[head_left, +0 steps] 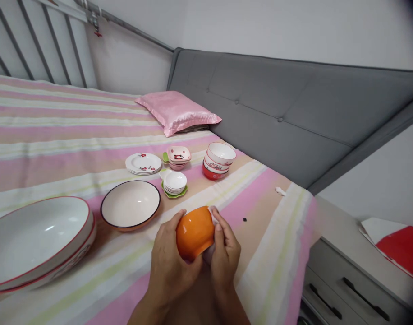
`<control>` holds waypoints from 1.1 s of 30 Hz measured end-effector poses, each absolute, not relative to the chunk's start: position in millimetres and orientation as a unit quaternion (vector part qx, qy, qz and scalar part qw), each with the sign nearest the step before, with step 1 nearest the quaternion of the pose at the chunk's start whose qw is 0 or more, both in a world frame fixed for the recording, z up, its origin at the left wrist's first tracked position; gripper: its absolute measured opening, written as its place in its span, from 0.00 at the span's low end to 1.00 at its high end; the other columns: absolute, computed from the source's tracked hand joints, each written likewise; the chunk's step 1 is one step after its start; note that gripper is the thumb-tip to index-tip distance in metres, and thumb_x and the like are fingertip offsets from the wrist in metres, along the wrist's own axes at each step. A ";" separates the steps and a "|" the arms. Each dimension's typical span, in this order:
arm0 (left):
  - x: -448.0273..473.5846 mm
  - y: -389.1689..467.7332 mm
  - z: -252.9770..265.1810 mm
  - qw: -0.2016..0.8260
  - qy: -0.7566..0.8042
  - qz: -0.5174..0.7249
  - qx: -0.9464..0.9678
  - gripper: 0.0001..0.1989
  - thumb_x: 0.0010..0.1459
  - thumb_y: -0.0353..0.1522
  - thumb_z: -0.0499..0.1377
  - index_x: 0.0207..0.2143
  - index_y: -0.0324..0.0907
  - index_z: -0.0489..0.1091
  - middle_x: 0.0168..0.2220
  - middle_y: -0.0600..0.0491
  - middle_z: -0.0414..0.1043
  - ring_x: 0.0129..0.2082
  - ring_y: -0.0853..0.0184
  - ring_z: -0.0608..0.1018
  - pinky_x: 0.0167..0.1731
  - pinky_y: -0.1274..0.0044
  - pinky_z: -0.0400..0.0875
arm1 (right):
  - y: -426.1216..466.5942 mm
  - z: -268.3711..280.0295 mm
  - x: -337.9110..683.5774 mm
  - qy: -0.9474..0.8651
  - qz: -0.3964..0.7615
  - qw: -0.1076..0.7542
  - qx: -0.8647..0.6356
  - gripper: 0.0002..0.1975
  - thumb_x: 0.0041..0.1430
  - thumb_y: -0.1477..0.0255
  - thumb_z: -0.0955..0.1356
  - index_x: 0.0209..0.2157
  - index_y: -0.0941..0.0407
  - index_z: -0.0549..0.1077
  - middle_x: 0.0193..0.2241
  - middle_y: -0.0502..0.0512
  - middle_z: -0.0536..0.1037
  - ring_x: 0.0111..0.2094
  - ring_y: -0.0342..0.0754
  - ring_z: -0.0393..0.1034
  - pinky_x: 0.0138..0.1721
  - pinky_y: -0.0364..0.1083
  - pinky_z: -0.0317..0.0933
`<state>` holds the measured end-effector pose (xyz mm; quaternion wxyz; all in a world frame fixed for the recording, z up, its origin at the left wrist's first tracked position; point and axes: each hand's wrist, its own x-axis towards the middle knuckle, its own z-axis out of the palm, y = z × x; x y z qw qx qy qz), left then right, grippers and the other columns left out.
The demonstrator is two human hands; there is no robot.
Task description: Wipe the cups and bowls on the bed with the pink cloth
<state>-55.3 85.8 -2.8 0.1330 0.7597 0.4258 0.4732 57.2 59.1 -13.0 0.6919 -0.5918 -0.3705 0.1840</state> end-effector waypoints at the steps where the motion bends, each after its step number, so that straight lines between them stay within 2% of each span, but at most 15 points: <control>1: -55.4 86.2 -3.3 0.134 0.428 0.471 0.760 0.38 0.43 0.30 0.63 0.58 0.37 0.54 0.53 0.42 0.66 0.51 0.54 0.70 0.50 0.64 0.67 | 56.8 -10.6 55.5 -0.418 0.148 0.673 -0.592 0.16 0.64 0.70 0.60 0.50 0.54 0.72 0.52 0.56 0.73 0.56 0.50 0.65 0.54 0.50 0.63; 4: -56.3 87.8 -4.6 0.147 0.426 0.470 0.759 0.39 0.46 0.33 0.63 0.59 0.36 0.52 0.55 0.40 0.64 0.52 0.53 0.69 0.50 0.63 0.68 | 51.5 -3.8 51.4 -0.569 0.036 0.603 -0.558 0.19 0.63 0.77 0.58 0.52 0.53 0.70 0.52 0.54 0.73 0.57 0.48 0.63 0.57 0.52 0.60; 7: -58.0 89.7 -6.6 0.165 0.391 0.484 0.765 0.38 0.49 0.32 0.61 0.61 0.37 0.50 0.57 0.40 0.62 0.54 0.54 0.68 0.51 0.64 0.68 | 49.2 5.2 47.8 -0.675 -0.033 0.541 -0.500 0.24 0.60 0.83 0.57 0.55 0.55 0.67 0.51 0.54 0.74 0.56 0.47 0.65 0.56 0.50 0.60; 11: -59.1 91.5 -10.0 0.170 0.359 0.501 0.769 0.37 0.52 0.30 0.57 0.63 0.38 0.46 0.57 0.40 0.61 0.55 0.56 0.68 0.51 0.65 0.68 | 50.3 16.2 45.2 -0.723 -0.041 0.498 -0.477 0.24 0.58 0.84 0.57 0.53 0.56 0.68 0.50 0.54 0.75 0.53 0.45 0.68 0.56 0.48 0.60; 15: -57.6 90.5 -9.7 0.161 0.372 0.481 0.778 0.42 0.49 0.30 0.59 0.64 0.38 0.43 0.57 0.38 0.62 0.55 0.53 0.69 0.49 0.63 0.69 | 56.0 18.3 50.2 -0.701 -0.032 0.507 -0.500 0.23 0.59 0.83 0.56 0.53 0.55 0.69 0.50 0.53 0.75 0.55 0.45 0.66 0.59 0.50 0.57; 19: -53.7 88.0 -10.0 0.162 0.426 0.447 0.770 0.42 0.49 0.34 0.61 0.63 0.38 0.45 0.58 0.38 0.60 0.56 0.51 0.67 0.51 0.60 0.67 | 66.6 12.5 60.9 -0.608 0.070 0.571 -0.547 0.19 0.63 0.78 0.56 0.50 0.54 0.72 0.51 0.54 0.74 0.58 0.48 0.62 0.59 0.53 0.56; 22: -50.4 88.1 -15.6 0.170 0.487 0.422 0.745 0.44 0.46 0.37 0.63 0.62 0.35 0.46 0.57 0.36 0.60 0.57 0.49 0.66 0.52 0.58 0.65 | 76.7 5.3 69.4 -0.469 0.185 0.655 -0.563 0.16 0.64 0.70 0.59 0.47 0.55 0.74 0.51 0.56 0.74 0.56 0.50 0.65 0.57 0.52 0.58; 25: -48.6 89.0 -21.9 0.188 0.545 0.385 0.721 0.49 0.42 0.40 0.64 0.62 0.33 0.44 0.56 0.33 0.61 0.55 0.46 0.68 0.49 0.57 0.67 | 85.3 -1.0 75.4 -0.343 0.280 0.711 -0.545 0.17 0.60 0.67 0.62 0.46 0.57 0.74 0.49 0.59 0.75 0.52 0.51 0.68 0.55 0.52 0.60; 29: -48.6 87.8 -21.6 0.222 0.581 0.342 0.705 0.50 0.43 0.40 0.63 0.63 0.34 0.41 0.52 0.33 0.66 0.52 0.45 0.72 0.41 0.60 0.72 | 90.7 -5.8 78.1 -0.218 0.371 0.737 -0.521 0.15 0.53 0.67 0.66 0.41 0.59 0.76 0.44 0.59 0.78 0.46 0.52 0.73 0.49 0.50 0.65; 33: -49.3 86.4 -16.5 0.250 0.588 0.316 0.701 0.45 0.44 0.38 0.62 0.61 0.33 0.44 0.45 0.36 0.72 0.47 0.46 0.75 0.37 0.62 0.72 | 89.4 -13.0 78.5 -0.188 0.375 0.747 -0.516 0.16 0.50 0.67 0.68 0.41 0.59 0.76 0.45 0.60 0.78 0.46 0.53 0.72 0.49 0.50 0.65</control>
